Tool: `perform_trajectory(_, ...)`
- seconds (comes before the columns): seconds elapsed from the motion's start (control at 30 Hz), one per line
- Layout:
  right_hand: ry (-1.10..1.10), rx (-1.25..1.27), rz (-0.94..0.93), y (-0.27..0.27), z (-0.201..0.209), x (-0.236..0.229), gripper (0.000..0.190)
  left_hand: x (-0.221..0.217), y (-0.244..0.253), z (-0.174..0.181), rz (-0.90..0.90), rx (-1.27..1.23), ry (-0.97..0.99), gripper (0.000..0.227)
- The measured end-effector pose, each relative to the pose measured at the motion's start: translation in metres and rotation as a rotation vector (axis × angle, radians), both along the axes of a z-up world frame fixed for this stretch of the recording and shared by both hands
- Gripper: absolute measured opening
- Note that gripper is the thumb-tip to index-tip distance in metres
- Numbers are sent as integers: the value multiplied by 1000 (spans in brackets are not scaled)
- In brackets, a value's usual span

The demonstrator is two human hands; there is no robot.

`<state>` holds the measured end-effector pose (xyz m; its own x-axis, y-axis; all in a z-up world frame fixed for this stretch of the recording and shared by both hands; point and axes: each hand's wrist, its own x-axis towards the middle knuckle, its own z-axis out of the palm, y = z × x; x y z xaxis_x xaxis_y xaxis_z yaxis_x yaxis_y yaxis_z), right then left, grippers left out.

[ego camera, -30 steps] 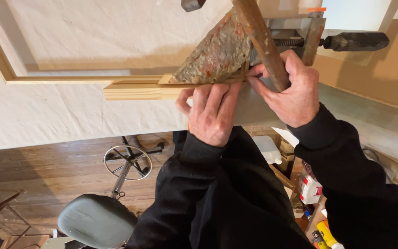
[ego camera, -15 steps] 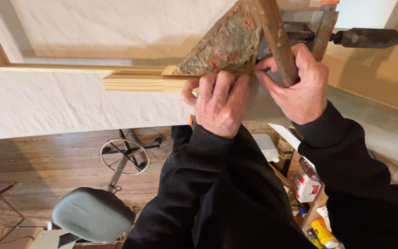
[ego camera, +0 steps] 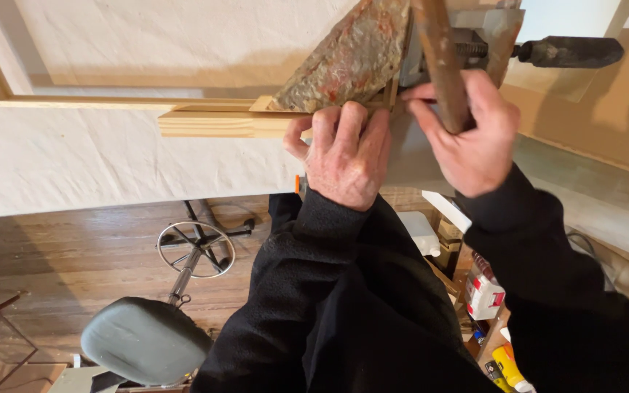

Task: The person positions a wooden picture frame corner in a miter clamp on the workbench, tightens the clamp screw, and hammers a wooden corner support into the joint. They then pick up a small wood strip, fit it at the frame corner, and squeeze wood glue from a bottle onto the joint.

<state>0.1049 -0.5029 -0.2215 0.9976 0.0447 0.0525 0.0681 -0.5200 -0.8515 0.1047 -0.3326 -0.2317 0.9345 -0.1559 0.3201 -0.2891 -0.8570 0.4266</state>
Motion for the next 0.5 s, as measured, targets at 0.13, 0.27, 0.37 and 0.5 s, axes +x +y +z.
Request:
perform_trajectory(0.13,33,53,-56,-18,34,-40,27,0,-1,-2,2,-27,24,22)
perform_trajectory(0.27,121,-162,-232,-38,50,-112,48,2,-1,-2,8,-11,5,16)
perform_trajectory(0.37,233,-326,-234,-43,51,-147,41,0,-1,-4,8,0,33,18)
perform_trajectory(0.5,301,-324,-224,-40,46,-160,34,3,-3,-1,-2,-17,25,18)
